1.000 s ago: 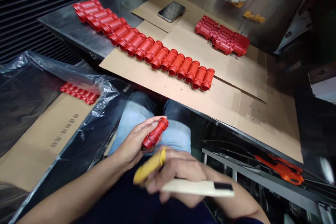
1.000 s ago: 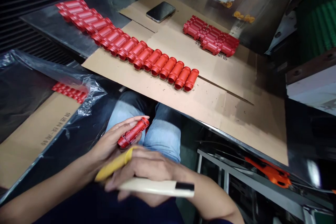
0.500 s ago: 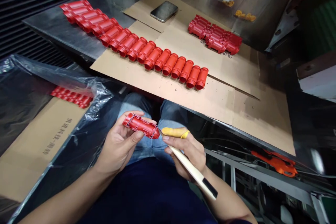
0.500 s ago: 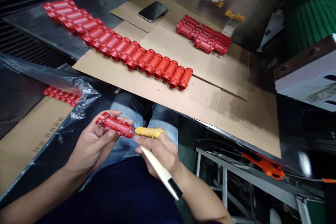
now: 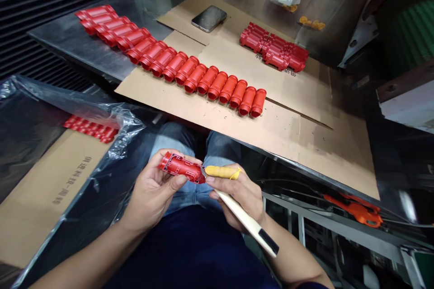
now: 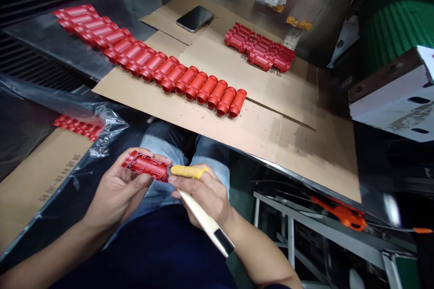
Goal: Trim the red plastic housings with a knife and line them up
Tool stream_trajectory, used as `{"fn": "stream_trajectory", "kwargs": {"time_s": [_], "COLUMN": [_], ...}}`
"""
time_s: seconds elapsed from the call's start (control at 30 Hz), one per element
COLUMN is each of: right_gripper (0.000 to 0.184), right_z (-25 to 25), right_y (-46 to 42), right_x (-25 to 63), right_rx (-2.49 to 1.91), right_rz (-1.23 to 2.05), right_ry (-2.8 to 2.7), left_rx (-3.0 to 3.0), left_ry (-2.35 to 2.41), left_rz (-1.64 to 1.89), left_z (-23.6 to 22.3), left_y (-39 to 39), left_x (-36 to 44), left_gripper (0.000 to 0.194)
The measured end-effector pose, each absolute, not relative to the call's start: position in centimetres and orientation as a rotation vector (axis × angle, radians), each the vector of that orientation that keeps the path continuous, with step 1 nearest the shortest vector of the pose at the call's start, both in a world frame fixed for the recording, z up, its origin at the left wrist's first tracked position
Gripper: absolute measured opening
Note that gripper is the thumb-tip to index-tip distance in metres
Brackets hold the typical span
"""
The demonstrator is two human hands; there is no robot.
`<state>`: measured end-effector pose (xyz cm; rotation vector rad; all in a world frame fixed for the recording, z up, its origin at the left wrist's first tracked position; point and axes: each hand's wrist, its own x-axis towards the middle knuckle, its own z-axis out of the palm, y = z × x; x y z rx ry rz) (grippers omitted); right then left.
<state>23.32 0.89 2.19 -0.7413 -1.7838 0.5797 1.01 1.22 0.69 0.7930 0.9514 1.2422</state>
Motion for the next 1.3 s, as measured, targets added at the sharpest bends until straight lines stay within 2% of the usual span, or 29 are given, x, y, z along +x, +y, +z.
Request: {"fn": "stream_trajectory", "kwargs": {"time_s": [0.53, 0.73, 0.83, 0.9, 1.0, 1.1, 1.2, 1.3], "right_gripper": [0.028, 0.02, 0.028, 0.032, 0.03, 0.021, 0.013, 0.024], "right_z": [2.5, 1.9, 2.0, 2.2, 2.6, 2.7, 2.9, 3.1], "right_y": [0.2, 0.1, 0.7, 1.2, 1.8, 1.5, 0.3, -0.8], "right_x": [23.0, 23.2, 23.9, 24.4, 24.9, 24.4, 23.7, 23.4], "right_rx": [-0.797, -0.879, -0.789, -0.772, -0.728, -0.697, -0.621, -0.46], "right_rz": [0.565, 0.732, 0.597, 0.498, 0.465, 0.694, 1.033, 1.397], "right_ry": [-1.771, -1.734, -1.913, -2.081, -2.189, -2.026, -1.791, -1.503], "left_rx": [0.77, 0.901, 0.796, 0.673, 0.519, 0.457, 0.51, 0.595], "left_ry": [0.974, 1.076, 1.07, 1.04, 0.974, 0.93, 0.948, 0.987], "left_rz": [1.324, 1.342, 1.323, 1.285, 1.137, 1.037, 1.094, 1.159], "left_z": [1.6, 1.3, 1.3, 1.4, 1.5, 1.6, 1.6, 1.6], "left_y": [0.7, 0.0, 0.3, 0.8, 1.6, 1.8, 1.5, 1.2], "left_x": [1.3, 1.2, 1.2, 1.3, 1.4, 1.6, 1.7, 1.6], "left_gripper": [0.032, 0.037, 0.038, 0.031, 0.024, 0.026, 0.028, 0.033]}}
